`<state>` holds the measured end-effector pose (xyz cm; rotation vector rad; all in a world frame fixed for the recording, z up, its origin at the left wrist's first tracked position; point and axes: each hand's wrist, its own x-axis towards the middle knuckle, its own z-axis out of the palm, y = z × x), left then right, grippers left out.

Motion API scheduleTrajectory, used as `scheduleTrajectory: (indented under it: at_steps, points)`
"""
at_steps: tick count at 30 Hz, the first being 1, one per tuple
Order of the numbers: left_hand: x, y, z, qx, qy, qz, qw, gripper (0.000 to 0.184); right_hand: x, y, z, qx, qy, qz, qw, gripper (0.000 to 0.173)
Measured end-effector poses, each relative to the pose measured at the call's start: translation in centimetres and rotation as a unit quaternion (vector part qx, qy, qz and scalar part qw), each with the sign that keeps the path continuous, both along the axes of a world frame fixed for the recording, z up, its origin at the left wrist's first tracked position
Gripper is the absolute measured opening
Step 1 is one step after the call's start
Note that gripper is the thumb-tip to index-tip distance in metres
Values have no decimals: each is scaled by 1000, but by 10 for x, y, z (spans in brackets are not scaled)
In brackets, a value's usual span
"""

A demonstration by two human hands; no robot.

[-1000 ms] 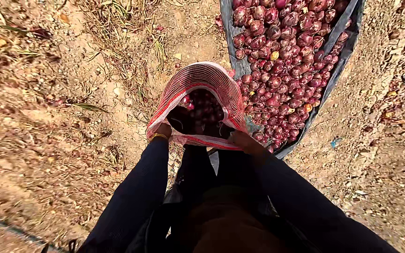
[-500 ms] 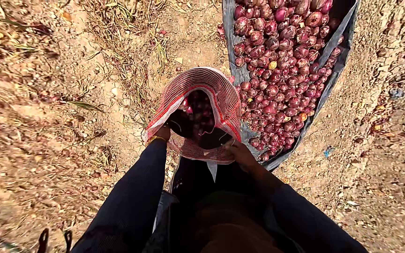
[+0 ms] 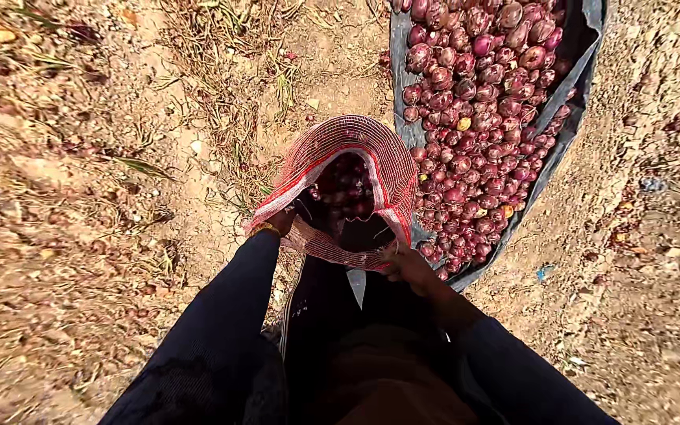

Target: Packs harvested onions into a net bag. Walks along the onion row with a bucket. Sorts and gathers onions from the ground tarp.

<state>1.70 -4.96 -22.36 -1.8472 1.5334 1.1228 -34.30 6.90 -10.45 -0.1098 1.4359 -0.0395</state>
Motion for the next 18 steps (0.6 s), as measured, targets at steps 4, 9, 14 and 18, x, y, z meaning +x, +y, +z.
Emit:
scheduleTrajectory:
  at_steps: [4,9,14,18]
  points:
    - [-10,-10,5,3,-9,-2,1000,57,3,-2,0,-16,21,-12,1000,28]
    - [3,-14,27,-35,65,132,988,49,4,5,11,-46,32,-43,997,29]
    - [13,21,83,46,341,463,817,11,-12,33,9,-40,48,-92,994,38]
    - [-4,39,123,146,197,258,934,32,-5,30,15,-82,55,-132,986,40]
